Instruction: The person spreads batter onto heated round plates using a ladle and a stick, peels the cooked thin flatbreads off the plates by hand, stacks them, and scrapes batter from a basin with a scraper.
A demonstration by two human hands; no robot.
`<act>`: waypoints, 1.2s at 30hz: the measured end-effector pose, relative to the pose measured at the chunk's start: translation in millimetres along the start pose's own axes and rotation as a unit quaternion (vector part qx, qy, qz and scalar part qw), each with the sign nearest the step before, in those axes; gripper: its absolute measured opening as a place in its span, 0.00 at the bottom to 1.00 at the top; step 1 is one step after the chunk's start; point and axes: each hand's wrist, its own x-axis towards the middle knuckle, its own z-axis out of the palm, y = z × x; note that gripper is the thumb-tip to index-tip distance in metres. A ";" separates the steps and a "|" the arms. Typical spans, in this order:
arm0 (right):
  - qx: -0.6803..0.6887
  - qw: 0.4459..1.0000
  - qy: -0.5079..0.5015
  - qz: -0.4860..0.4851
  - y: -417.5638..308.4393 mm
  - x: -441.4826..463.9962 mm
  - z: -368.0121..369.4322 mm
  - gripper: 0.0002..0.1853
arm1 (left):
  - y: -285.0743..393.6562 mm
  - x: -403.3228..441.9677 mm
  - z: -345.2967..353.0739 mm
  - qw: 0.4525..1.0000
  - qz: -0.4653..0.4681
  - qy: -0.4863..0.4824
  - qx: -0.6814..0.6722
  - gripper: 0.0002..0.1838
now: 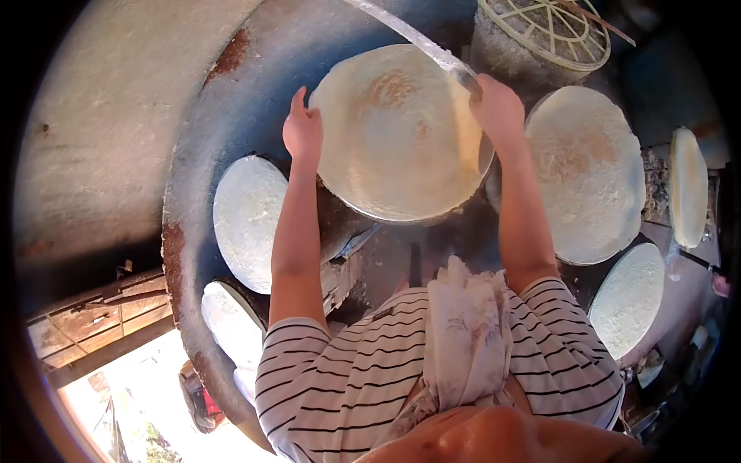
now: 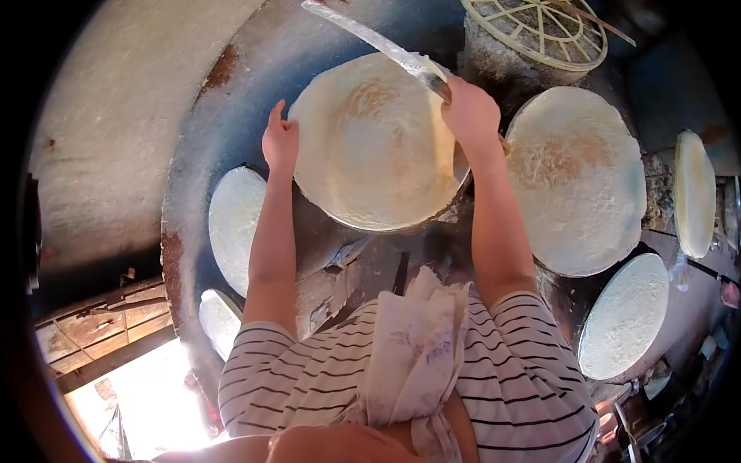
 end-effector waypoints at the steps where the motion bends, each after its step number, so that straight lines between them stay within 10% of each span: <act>1: -0.001 1.000 0.001 0.002 2.6 0.1 -0.4 0.08 | 9.3 -4.1 -7.2 1.000 0.012 0.003 -0.008 0.27; 7: -0.002 1.000 0.011 0.020 43.5 -1.7 -14.1 0.13 | 43.2 -29.4 -38.6 0.996 0.056 0.062 -0.030 0.28; 16: 0.215 0.963 0.048 -0.154 45.1 39.4 -34.9 0.27 | 79.9 -113.4 -70.6 0.894 0.359 0.269 0.010 0.15; 20: 0.365 0.906 -0.148 -0.157 24.2 101.7 -56.6 0.13 | 73.3 -146.8 -75.9 0.877 0.341 0.338 0.017 0.13; 24: 0.439 0.864 -0.133 -0.208 26.4 95.0 -82.6 0.17 | 69.8 -176.5 -120.1 0.879 0.278 0.371 0.113 0.15; 30: 0.403 0.911 0.084 0.025 69.0 -54.3 -198.7 0.20 | 198.2 -105.1 -172.6 0.945 0.230 0.143 -0.182 0.27; 36: 0.277 0.929 0.118 0.216 255.8 -110.4 -265.3 0.13 | 372.9 -48.3 34.7 0.882 0.303 -0.291 -0.213 0.11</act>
